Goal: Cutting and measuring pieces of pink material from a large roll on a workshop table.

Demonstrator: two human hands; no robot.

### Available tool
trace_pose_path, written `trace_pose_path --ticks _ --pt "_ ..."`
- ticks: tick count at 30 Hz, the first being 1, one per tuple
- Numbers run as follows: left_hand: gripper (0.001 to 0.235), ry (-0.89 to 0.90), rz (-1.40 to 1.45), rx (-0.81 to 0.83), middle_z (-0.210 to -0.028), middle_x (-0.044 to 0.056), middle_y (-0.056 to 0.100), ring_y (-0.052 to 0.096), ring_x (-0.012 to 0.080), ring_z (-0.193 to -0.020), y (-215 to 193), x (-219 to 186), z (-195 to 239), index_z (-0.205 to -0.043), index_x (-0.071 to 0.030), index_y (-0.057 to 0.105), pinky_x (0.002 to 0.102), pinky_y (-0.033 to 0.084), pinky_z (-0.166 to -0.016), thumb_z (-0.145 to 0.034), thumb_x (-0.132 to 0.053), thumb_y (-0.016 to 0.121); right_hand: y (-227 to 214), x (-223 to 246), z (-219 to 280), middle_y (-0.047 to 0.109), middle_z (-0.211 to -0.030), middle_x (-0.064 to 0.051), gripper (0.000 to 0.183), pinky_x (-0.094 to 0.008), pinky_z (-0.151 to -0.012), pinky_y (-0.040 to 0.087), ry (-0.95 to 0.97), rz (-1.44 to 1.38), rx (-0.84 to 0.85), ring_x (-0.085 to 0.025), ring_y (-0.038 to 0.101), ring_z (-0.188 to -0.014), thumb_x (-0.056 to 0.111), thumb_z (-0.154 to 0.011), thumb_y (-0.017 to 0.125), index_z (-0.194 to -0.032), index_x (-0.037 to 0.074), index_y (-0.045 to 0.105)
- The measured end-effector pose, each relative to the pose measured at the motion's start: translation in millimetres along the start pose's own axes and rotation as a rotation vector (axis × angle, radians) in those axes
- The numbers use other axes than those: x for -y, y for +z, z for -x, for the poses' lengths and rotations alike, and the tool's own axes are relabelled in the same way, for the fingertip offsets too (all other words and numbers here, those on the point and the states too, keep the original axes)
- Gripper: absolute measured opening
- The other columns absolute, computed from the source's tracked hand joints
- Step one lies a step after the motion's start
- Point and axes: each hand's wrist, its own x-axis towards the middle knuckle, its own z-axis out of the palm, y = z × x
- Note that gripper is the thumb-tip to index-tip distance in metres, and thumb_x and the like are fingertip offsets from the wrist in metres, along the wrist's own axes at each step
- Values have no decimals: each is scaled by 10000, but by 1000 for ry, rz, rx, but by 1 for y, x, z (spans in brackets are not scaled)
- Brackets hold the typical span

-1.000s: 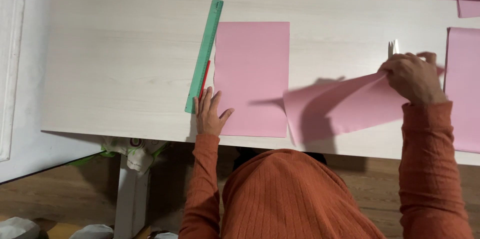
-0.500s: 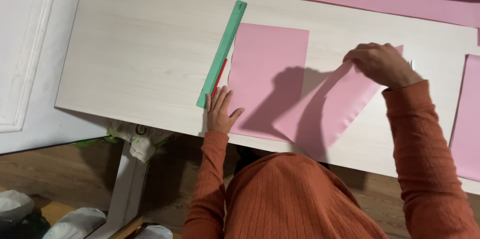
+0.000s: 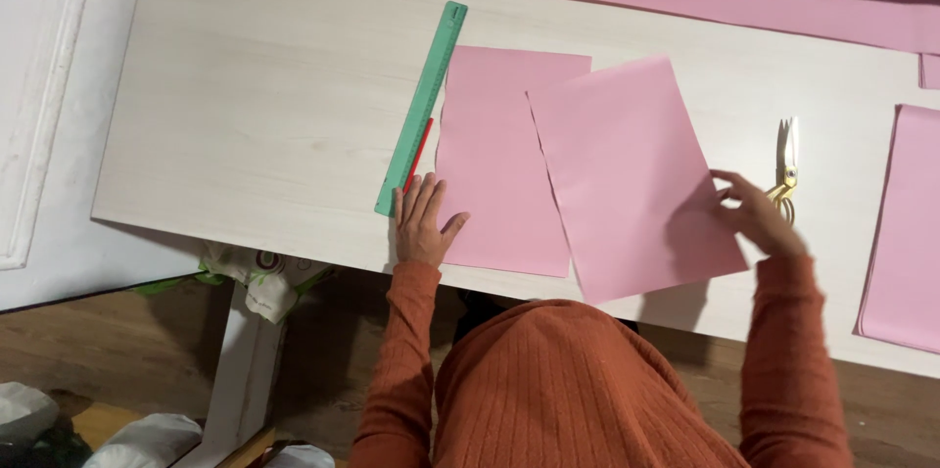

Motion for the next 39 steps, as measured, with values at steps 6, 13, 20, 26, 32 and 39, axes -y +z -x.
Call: trace_pose_path --ticks 6,13,20,26,32,39 --pt "649 60 -47 -32 -1495 119 569 429 296 -1465 0 0 0 -1372 -44 634 539 245 -1253 -901 -474 751 59 25 53 644 -1128 -176 619 -431 -737 630 93 -287 -330 -281 677 -940 -17 -967 561 -1552 84 387" --pt "654 76 -54 -39 -1478 129 576 444 300 -1452 4 0 -2 -1366 -35 637 556 246 -1246 -918 -505 718 73 6 58 663 -1060 -156 603 -397 -703 635 26 -303 -423 -256 675 -874 -38 -956 579 -1535 76 457" --pt "660 60 -63 -41 -1488 121 572 437 291 -1457 7 3 1 -1374 -39 631 548 242 -1248 -922 -516 700 69 3 60 676 -1116 -147 604 -362 -766 604 112 -446 -406 -236 660 -899 -44 -947 586 -1525 97 487" --pt "654 42 -57 -25 -1498 119 569 426 292 -1468 3 3 2 -1383 -41 627 539 239 -1249 -931 -510 686 67 -16 51 684 -1187 -178 596 -326 -860 621 98 -686 -365 -228 694 -1017 -54 -931 580 -1509 66 492" --pt "662 43 -56 -20 -1491 120 567 428 293 -1462 6 3 -1 -1380 -44 627 545 234 -1247 -931 -528 679 84 -18 50 666 -1109 -139 602 -291 -778 584 47 -564 -396 -178 647 -917 -64 -931 614 -1512 59 515" --pt "668 42 -58 -13 -1496 122 566 426 292 -1463 4 2 0 -1394 -42 623 543 234 -1249 -933 -521 682 83 -4 58 671 -1057 -113 581 -234 -711 585 -5 -399 -440 -133 639 -870 -56 -944 620 -1504 49 505"
